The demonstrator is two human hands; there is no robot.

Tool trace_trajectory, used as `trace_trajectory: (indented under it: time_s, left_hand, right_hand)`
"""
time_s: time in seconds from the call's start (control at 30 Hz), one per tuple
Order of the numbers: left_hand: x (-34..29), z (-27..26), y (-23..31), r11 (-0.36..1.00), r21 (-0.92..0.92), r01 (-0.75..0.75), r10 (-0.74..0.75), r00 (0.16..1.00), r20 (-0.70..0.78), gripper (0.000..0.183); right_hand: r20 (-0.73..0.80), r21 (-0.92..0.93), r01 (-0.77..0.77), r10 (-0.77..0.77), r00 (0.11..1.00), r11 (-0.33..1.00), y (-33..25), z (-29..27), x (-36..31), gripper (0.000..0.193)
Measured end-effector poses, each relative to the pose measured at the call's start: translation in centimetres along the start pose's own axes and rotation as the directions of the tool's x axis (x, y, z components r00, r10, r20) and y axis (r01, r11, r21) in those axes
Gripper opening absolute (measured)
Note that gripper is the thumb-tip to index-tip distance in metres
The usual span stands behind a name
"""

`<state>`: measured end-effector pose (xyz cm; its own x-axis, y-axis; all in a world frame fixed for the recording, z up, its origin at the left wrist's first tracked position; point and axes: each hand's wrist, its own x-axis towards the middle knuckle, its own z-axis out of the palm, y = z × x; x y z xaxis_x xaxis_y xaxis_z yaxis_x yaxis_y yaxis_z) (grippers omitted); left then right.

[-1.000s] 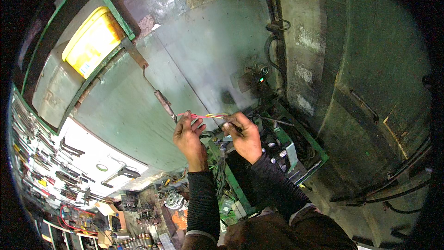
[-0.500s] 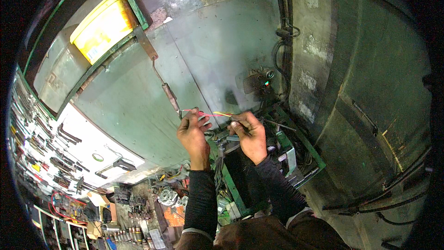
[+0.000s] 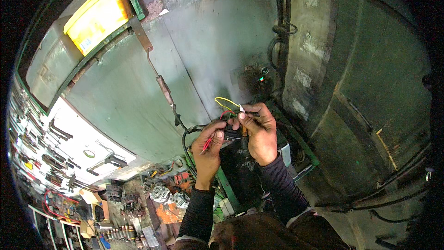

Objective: The person strips and twists colored wires, then connects them to a small black module and a green battery pack on a workbench. They repeatedly test connections by touching wires to terminals and adjust the wiring throughout the clip.

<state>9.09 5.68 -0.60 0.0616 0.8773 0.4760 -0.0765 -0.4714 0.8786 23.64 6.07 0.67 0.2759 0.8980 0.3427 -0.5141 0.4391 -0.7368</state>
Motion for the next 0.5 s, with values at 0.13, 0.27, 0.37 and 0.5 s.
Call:
trace_trajectory:
  time_s: [0.13,0.27,0.37,0.5]
  left_hand:
    - [-0.2,-0.3,-0.3,0.998,-0.027,-0.054,0.055,0.997,0.047,0.033]
    - [-0.2,-0.6,-0.8,0.998,0.021,-0.063,0.062,0.997,0.052,0.037]
    - [-0.3,-0.6,-0.6,0.998,0.017,-0.066,0.065,0.998,0.026,0.041]
    - [-0.6,-0.5,0.3,0.992,-0.115,0.043,-0.040,0.999,0.025,0.047]
  right_hand:
    - [-0.009,0.068,-0.027,0.027,1.000,0.997,-0.3,0.1,-0.1,0.011]
    - [-0.004,0.031,-0.046,0.046,0.999,0.998,-0.6,0.4,-0.6,0.011]
    - [-0.003,0.023,-0.039,0.039,0.999,0.999,-0.7,0.6,-0.8,0.012]
    - [-0.030,-0.005,-0.020,0.020,0.999,1.000,-0.9,0.7,-0.8,0.013]
